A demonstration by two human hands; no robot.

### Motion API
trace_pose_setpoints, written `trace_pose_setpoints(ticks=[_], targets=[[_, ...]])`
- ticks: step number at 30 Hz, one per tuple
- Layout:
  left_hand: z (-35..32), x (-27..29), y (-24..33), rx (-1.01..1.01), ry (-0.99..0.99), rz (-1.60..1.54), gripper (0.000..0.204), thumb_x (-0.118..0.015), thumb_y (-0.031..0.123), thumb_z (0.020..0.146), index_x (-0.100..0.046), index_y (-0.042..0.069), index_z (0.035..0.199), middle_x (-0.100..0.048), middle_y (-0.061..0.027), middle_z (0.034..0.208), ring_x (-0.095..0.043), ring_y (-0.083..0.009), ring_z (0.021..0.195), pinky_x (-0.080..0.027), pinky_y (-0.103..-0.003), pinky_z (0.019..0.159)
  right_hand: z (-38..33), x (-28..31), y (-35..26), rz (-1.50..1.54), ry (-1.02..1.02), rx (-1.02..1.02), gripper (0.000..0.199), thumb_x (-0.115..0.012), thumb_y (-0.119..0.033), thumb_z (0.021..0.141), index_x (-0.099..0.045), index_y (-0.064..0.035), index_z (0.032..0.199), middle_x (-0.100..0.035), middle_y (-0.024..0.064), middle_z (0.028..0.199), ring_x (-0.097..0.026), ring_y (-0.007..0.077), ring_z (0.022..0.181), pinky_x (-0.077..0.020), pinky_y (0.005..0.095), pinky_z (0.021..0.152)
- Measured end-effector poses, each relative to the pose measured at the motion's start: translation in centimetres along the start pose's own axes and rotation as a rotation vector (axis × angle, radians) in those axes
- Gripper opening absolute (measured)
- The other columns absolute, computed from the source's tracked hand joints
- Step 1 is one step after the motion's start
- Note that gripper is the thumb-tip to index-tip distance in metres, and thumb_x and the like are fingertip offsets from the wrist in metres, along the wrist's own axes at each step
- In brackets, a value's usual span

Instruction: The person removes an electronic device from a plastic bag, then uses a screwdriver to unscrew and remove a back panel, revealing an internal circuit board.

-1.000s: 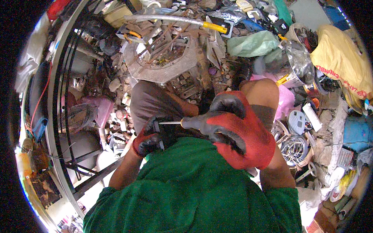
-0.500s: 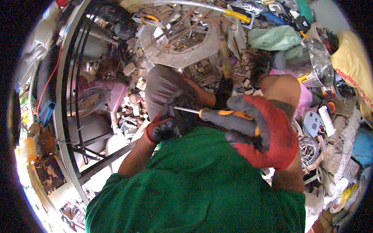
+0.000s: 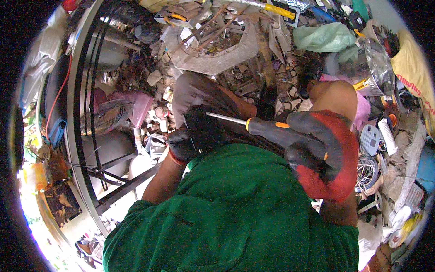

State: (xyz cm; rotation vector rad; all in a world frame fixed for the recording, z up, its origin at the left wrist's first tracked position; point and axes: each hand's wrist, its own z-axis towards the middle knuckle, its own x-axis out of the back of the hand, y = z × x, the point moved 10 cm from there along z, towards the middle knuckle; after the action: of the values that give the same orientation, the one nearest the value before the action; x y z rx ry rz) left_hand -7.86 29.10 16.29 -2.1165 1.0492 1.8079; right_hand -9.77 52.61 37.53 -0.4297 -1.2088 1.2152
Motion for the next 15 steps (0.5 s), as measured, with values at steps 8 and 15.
trace_pose_setpoints(ticks=[8, 15], targets=[[0.3, -2.2, 1.1, -0.096, -0.252, 0.074, 0.068, -0.058, 0.037, 0.089, -0.031, 0.012, 0.146, -0.043, -0.0125, 0.138, -0.043, -0.0327, 0.125, -0.03, -0.047, 0.112, -0.1, -1.0, -0.1, -0.067, -0.014, 0.008, 0.047, -0.066, -0.009, 0.072, -0.055, 0.0046, 0.116, -0.064, 0.0199, 0.102, -0.065, 0.0356, 0.084, -0.0526, 0.0415, 0.077], [-0.5, 3.5, -1.3, 0.038, 0.086, -0.32, 0.073, -0.062, 0.046, 0.085, -0.035, 0.012, 0.144, -0.043, -0.0126, 0.14, -0.041, -0.0311, 0.129, -0.031, -0.046, 0.112, -0.4, -0.9, 0.5, -0.127, -0.015, -0.016, 0.047, -0.067, -0.013, 0.073, -0.055, 0.0045, 0.115, -0.064, 0.02, 0.1, -0.065, 0.036, 0.087, -0.0521, 0.0429, 0.078]])
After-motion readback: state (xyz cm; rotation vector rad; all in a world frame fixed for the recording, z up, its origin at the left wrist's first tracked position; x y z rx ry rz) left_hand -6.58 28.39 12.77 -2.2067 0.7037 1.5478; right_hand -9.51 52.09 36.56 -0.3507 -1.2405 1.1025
